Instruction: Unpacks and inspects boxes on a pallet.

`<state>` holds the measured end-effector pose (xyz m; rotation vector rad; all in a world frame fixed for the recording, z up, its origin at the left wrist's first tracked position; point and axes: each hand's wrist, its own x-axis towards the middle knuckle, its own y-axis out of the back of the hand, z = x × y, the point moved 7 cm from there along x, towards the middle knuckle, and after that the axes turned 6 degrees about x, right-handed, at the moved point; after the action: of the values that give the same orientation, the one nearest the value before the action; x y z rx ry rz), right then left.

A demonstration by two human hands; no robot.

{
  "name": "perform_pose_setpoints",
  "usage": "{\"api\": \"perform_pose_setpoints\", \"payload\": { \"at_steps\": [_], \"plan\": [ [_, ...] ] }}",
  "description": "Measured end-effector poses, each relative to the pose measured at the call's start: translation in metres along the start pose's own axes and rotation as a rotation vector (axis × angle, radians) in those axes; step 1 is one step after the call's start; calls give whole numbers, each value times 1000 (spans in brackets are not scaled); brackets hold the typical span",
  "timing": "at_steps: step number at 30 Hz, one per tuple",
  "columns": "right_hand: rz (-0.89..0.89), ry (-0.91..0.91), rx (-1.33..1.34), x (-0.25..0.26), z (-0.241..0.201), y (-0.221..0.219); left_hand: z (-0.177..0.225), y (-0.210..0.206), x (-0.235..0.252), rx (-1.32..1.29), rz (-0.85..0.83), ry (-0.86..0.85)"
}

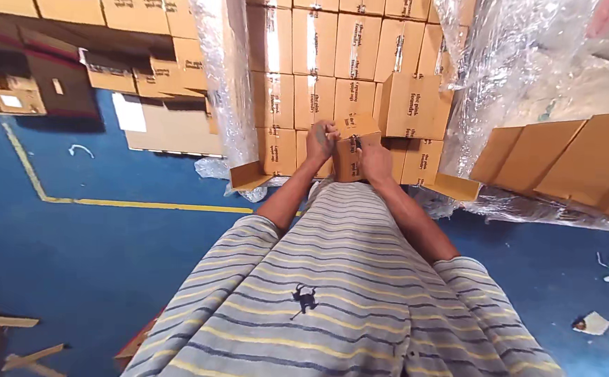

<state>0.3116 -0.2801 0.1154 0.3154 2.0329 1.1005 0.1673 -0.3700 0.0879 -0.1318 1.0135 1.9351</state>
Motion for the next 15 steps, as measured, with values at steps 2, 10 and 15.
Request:
{"api": "perform_pose_setpoints", "payload": {
  "at_steps": [2, 10, 15],
  "plan": [
    [27, -20, 68, 0, 10, -6, 2, 11, 6, 45, -30, -51],
    [-215, -201, 69, -2, 32, -61, -18, -59, 1, 329, -299, -166],
    [-169, -425, 456, -39, 85, -84, -21, -56, 14, 351, -60, -214]
  ]
}}
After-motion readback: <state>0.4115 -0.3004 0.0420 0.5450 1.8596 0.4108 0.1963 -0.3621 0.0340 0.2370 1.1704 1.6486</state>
